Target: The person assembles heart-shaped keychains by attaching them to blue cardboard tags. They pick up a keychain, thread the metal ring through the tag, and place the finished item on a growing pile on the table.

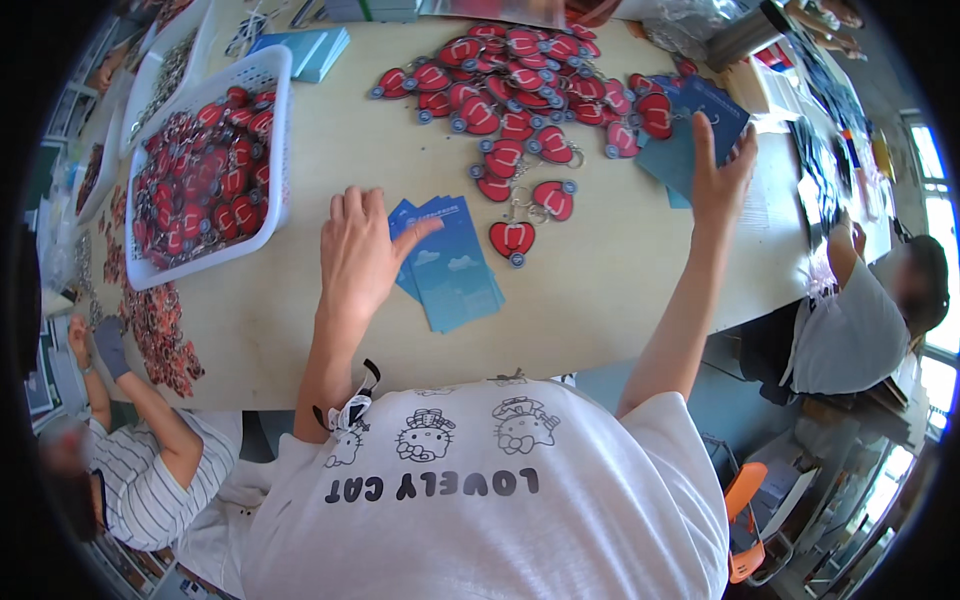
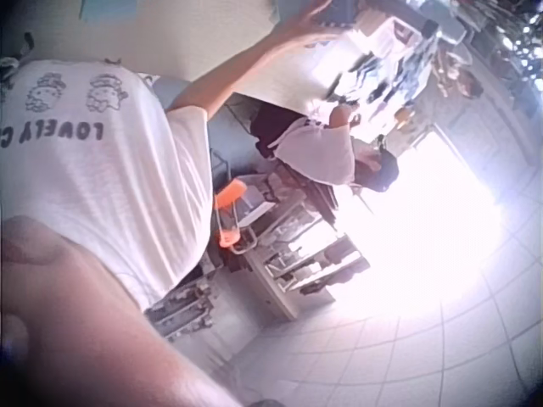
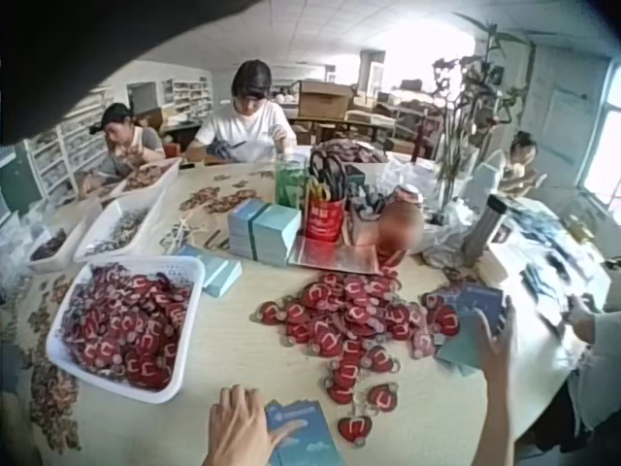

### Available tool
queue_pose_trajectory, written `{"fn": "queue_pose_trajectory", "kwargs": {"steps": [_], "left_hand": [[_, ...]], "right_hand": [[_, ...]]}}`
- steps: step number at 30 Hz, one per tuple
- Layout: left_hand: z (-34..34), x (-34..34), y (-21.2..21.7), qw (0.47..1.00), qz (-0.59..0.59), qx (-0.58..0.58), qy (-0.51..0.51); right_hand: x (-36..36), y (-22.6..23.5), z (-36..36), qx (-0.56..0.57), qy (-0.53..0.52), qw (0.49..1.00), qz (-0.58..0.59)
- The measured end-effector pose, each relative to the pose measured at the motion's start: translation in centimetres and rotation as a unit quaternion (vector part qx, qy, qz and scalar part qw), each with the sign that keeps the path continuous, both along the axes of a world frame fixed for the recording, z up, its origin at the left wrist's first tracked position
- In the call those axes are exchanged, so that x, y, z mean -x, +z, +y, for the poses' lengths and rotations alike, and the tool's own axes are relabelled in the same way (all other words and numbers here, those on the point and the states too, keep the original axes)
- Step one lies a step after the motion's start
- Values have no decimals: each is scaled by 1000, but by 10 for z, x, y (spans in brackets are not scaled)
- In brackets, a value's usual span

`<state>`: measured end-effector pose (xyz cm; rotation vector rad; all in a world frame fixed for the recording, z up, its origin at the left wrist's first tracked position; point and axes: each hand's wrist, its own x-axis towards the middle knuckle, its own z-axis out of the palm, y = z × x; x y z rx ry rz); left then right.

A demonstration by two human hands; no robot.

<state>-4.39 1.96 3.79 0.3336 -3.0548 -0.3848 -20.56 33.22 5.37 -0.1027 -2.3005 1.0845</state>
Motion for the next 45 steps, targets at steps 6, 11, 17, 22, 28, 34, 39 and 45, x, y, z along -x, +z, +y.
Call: {"fn": "queue_pose_trajectory", "kwargs": {"steps": [6,11,17,22,28,34,39,45], "left_hand": [[24,-7,-8,995,-41,42,-76],[6,0,-18,994,-55,-40,-82],[-23,8,-14,944,-43,-319,-70],[-32,10,5,880,4,-473,-33],[-36,10,12,891,-19,-454,-17],[-38,11,-3,894,109,-428,-78],[-35,9,20,798,64,-599,-13],[-14,11,29,773,198,-603,-8]], "right_hand": [[-29,-26,-34,-191,238,950,-59],[-25,-42,-48,-215,259,938,-83],[-24,-47,-52,-141,261,945,-137],[-24,-42,-63,-162,272,944,-90],[-15,-51,-62,-125,264,945,-146],[-26,-25,-45,42,295,934,-198],[-58,22,-69,167,410,866,-234],[-82,14,-130,212,520,809,-170]]}}
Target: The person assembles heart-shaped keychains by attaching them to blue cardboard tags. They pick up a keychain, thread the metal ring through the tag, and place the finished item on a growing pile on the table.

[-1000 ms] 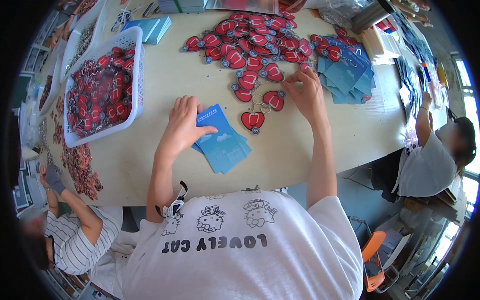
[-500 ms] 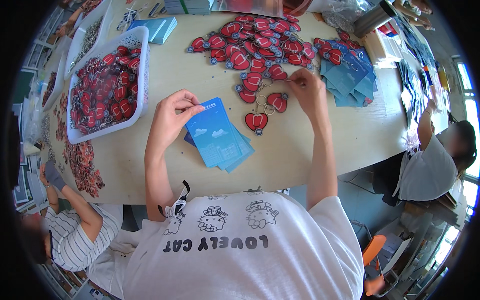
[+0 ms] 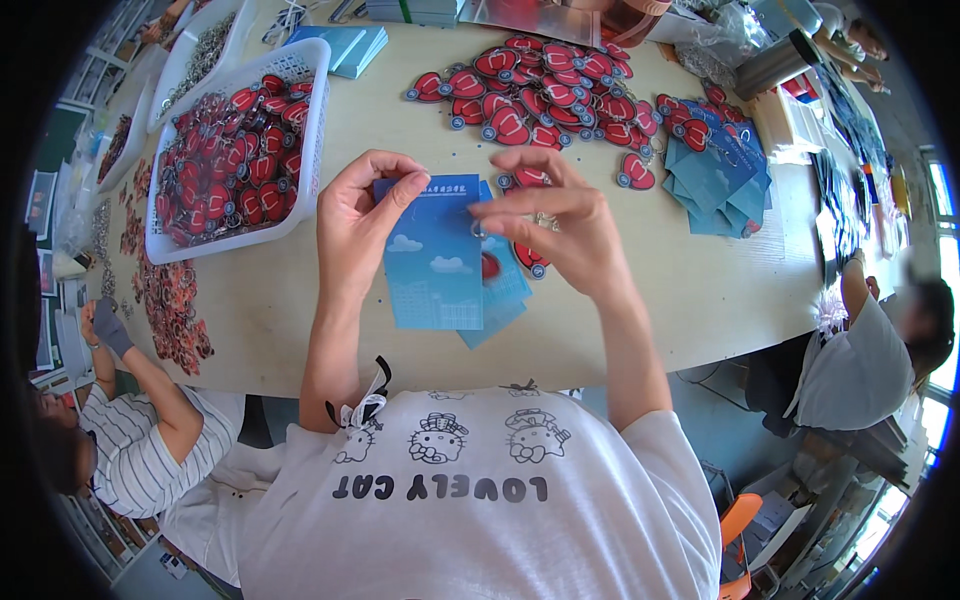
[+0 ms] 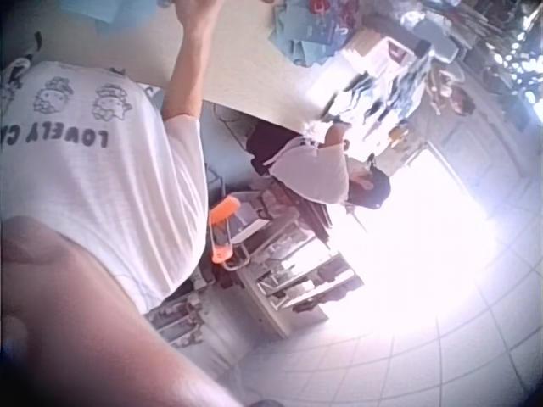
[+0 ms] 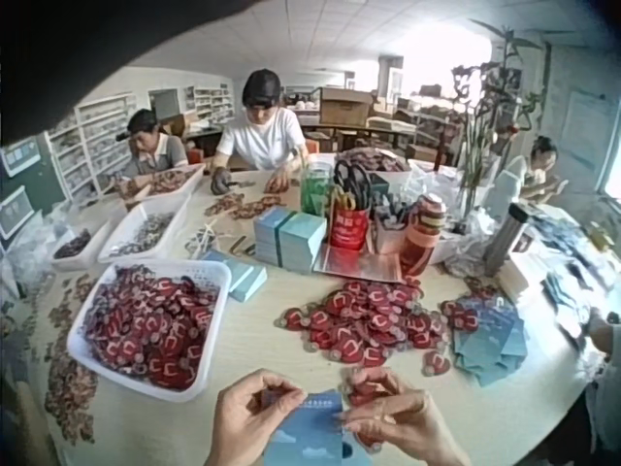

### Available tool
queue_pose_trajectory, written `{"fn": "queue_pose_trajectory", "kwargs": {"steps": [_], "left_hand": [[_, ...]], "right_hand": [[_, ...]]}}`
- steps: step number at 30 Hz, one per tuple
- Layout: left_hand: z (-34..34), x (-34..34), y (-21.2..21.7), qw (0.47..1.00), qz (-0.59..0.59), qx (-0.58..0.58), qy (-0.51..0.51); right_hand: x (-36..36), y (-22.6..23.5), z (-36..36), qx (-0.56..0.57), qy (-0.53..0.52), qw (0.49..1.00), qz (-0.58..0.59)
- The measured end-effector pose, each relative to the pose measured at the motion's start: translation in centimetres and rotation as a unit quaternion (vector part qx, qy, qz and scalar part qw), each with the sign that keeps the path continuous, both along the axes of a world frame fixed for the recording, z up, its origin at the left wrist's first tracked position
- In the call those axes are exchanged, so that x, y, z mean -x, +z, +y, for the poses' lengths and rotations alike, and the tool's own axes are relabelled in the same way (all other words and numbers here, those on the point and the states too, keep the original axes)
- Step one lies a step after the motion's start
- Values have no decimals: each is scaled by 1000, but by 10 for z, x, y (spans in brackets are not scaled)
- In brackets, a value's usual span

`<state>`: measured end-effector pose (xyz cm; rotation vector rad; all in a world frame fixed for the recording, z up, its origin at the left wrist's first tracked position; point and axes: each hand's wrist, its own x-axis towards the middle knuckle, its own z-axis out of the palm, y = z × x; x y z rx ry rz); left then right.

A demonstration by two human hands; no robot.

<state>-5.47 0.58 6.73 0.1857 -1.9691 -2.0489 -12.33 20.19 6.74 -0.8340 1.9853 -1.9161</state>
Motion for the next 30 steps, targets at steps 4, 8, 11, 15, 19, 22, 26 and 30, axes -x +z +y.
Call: {"fn": "queue_pose_trajectory", "kwargs": {"steps": [4,8,11,15,19,22,26,30], "left_hand": [[15,-1,6,993,75,24,90],[19,-1,10,983,1,-182,21],[17,-5,-5,990,-9,-136,-17],[9,-6,-15,982,57,137,121],[5,0,-11,945,160,200,203],[12,1,-15,984,133,18,118],[27,-5,0,985,111,-128,41],[31,-7,-3,982,125,-137,21]], "right_hand": [[-8,2,-20,-7,-10,998,-66],[-9,2,-26,25,-97,993,-61],[-5,-2,-29,14,-138,990,-3],[-4,9,-29,-37,-204,961,184],[-9,35,-22,-93,-108,963,229],[-4,26,-34,-46,-75,987,137],[-11,32,-48,77,-119,990,8],[-10,21,-49,15,-164,979,118]]}}
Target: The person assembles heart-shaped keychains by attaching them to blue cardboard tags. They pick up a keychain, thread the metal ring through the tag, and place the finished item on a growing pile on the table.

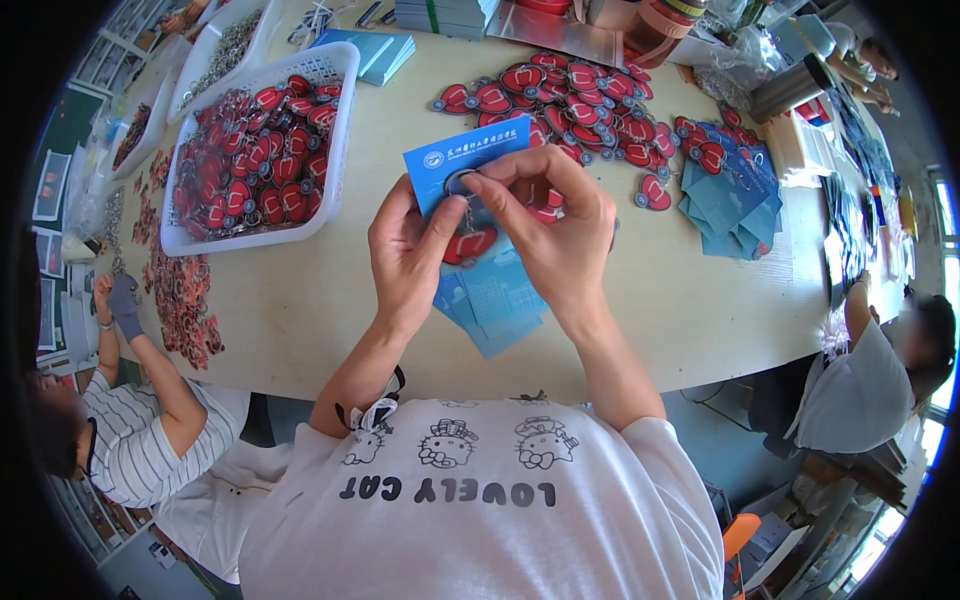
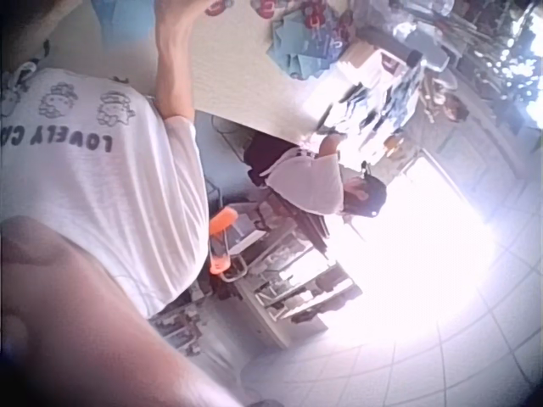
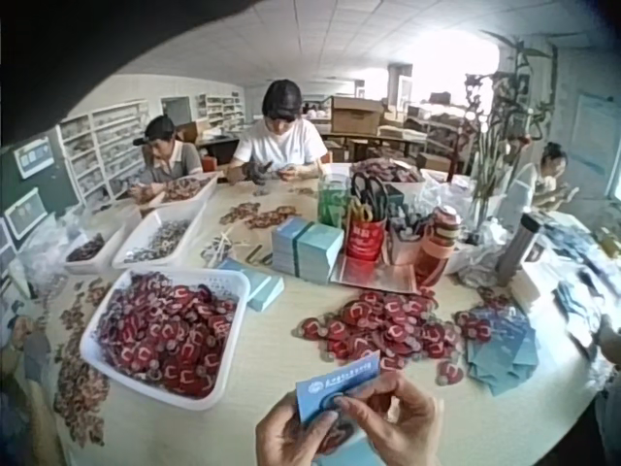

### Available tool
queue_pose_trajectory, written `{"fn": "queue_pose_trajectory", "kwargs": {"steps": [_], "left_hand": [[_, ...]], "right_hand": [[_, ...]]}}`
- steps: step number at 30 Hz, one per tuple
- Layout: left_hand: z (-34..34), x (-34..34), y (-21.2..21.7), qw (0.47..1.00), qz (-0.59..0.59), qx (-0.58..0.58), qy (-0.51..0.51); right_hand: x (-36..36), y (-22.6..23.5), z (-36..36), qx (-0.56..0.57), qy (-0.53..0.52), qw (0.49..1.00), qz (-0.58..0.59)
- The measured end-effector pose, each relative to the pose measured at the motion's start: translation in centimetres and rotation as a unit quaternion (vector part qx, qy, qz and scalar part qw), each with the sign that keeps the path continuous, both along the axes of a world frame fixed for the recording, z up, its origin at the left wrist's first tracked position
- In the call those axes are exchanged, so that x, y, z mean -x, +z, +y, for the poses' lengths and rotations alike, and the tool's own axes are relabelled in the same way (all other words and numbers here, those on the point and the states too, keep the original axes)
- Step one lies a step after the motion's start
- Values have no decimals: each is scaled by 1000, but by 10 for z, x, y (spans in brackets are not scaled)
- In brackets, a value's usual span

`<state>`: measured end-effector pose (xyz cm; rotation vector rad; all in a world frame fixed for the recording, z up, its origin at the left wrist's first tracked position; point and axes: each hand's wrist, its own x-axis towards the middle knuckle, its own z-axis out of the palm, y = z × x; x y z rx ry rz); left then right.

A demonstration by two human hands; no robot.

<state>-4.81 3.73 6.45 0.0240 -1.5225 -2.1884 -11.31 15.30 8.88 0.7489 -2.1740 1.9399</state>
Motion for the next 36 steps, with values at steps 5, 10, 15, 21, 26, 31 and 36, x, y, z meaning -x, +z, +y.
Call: {"fn": "queue_pose_trajectory", "kwargs": {"steps": [5,10,15,21,26,31,36], "left_hand": [[-1,1,3,998,-4,-68,-2],[-3,-6,11,990,-37,-130,-35],[-3,-9,13,990,-41,-131,-18],[-2,-12,18,991,-37,-131,15],[-2,-12,16,989,-40,-139,12],[3,-6,4,997,-52,-63,15],[7,-7,-3,994,-89,-56,-24]], "right_hand": [[-3,2,-1,-53,-47,986,151],[-14,12,-16,172,-17,985,-17],[-20,10,-9,185,80,972,-124],[-24,16,-6,142,121,967,-173],[-19,12,-6,95,140,971,-168],[-13,-3,5,54,139,968,-201],[-15,-13,14,79,128,957,-247]]}}
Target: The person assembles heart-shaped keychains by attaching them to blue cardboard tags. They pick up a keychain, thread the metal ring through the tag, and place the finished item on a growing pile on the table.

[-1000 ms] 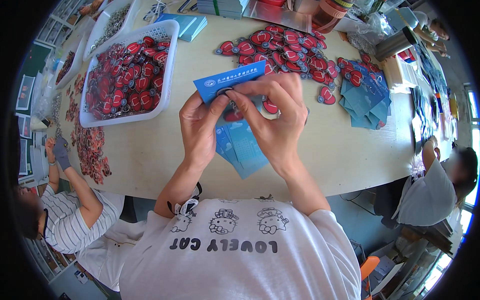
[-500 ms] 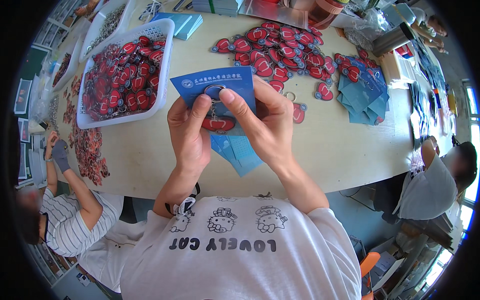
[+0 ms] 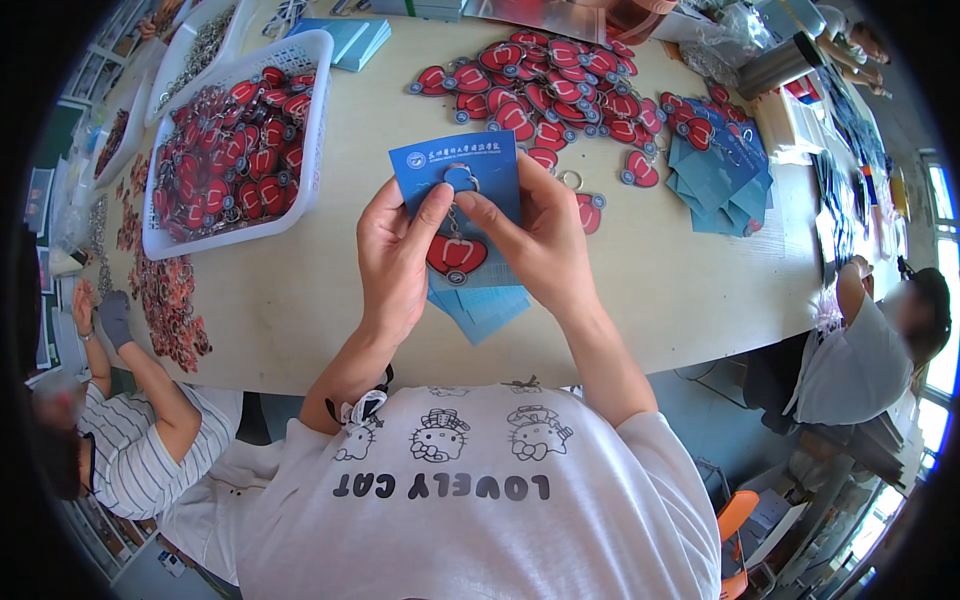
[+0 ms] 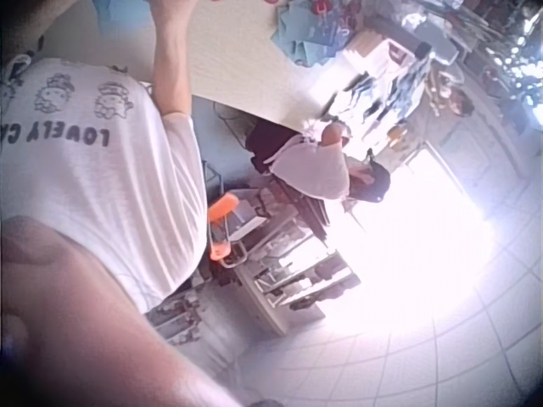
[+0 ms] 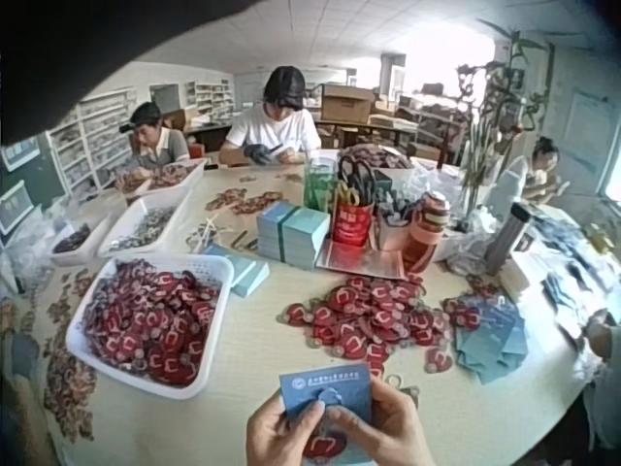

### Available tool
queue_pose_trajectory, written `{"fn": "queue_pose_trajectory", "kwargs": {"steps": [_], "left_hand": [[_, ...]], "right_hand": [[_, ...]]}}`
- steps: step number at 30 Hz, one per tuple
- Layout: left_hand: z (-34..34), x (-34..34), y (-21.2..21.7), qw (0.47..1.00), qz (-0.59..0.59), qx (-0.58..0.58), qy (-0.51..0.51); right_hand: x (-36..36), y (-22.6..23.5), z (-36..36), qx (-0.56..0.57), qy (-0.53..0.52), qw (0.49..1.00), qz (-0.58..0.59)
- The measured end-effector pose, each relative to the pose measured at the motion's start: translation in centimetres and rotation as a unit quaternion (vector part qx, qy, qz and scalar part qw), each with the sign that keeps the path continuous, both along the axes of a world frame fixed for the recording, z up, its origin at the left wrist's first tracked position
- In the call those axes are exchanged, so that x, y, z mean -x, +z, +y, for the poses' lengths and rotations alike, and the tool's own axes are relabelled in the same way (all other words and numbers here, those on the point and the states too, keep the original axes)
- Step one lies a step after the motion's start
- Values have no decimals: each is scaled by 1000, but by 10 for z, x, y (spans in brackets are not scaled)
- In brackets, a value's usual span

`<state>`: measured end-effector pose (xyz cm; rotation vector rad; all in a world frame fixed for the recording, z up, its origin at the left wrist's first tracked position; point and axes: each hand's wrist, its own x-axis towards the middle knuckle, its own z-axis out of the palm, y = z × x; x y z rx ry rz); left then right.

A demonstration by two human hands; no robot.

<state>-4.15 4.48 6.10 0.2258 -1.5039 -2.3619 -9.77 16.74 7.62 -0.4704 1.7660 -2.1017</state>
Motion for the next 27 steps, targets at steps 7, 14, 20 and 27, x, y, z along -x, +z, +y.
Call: {"fn": "queue_pose_trajectory", "kwargs": {"steps": [7,14,20,27], "left_hand": [[3,3,2,999,31,21,9],[-3,10,-6,983,36,173,-45],[-13,-1,-30,635,-159,754,-54],[-7,2,-44,636,-188,746,-65]], "right_hand": [[2,7,4,22,-3,1000,-2],[23,-2,41,-17,-87,996,4],[97,-2,143,-266,-432,806,306],[63,-47,93,-423,-119,819,369]]}}
